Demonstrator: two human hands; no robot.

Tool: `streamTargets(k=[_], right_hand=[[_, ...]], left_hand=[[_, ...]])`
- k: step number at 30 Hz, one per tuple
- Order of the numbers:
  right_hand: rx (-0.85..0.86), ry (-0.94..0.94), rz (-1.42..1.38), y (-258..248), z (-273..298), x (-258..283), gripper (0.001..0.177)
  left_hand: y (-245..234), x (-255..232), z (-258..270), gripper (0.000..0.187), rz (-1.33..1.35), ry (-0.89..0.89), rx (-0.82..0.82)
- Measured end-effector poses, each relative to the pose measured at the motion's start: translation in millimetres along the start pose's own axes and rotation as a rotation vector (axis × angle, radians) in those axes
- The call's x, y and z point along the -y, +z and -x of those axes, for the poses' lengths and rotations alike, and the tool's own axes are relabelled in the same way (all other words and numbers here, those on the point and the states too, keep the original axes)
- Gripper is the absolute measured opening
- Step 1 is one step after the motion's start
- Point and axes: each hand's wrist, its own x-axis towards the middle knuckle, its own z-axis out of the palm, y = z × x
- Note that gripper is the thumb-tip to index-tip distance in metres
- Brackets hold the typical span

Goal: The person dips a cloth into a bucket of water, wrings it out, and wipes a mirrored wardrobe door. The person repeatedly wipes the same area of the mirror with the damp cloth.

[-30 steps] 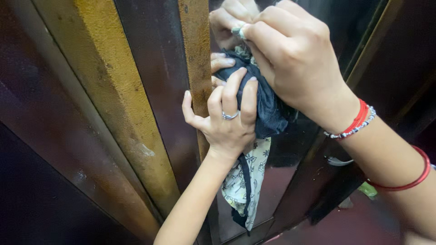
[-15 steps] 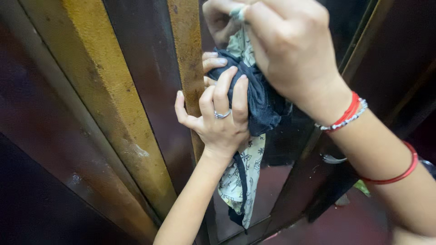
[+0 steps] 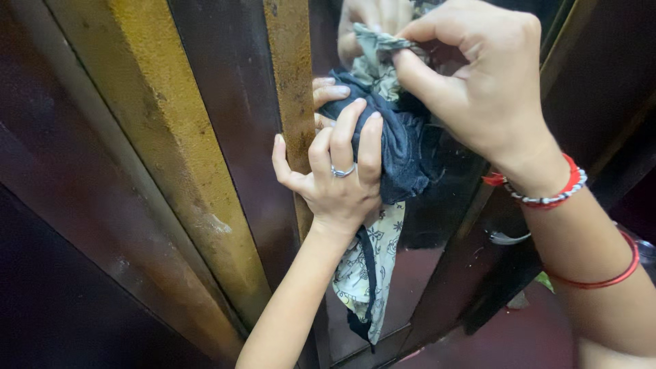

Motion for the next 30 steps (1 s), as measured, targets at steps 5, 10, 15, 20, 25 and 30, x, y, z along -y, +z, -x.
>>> streamTargets(k=[5, 10, 15, 20, 25, 30], right_hand=[[-0.017, -0.010, 0.029, 15.8, -16.3, 5.4, 0.009], [0.063, -0.069, -0.128, 12.0, -19.7, -1.1, 0.005], [0.170, -0.068, 0.053, 5.0, -18.2, -20.5, 0.011], [0.206, -0.118, 0.071, 3.6, -21.1, -31.1, 0.018], [0.235, -0.454, 0.540, -3.7, -24.4, -32.7, 0.019], [0.259, -0.290, 0.278, 0.1, -31.2, -25.1, 0.013]], left_hand=[[2.2, 0.9, 1.7, 0.030, 0.010, -0.001, 0.001], [1.7, 2.0, 2.6, 0.032, 0.029, -0.005, 0.013], [2.8, 3.6, 4.2, 0.031, 0.021, 0.009, 0.015], [1.8, 3.0, 2.9, 0.031, 0.037, 0.007, 0.016], [-1.6, 1.6, 1.1, 0.030, 0.031, 0.002, 0.025], [-0.7, 1.5, 0.2, 0.029, 0.021, 0.005, 0.022]])
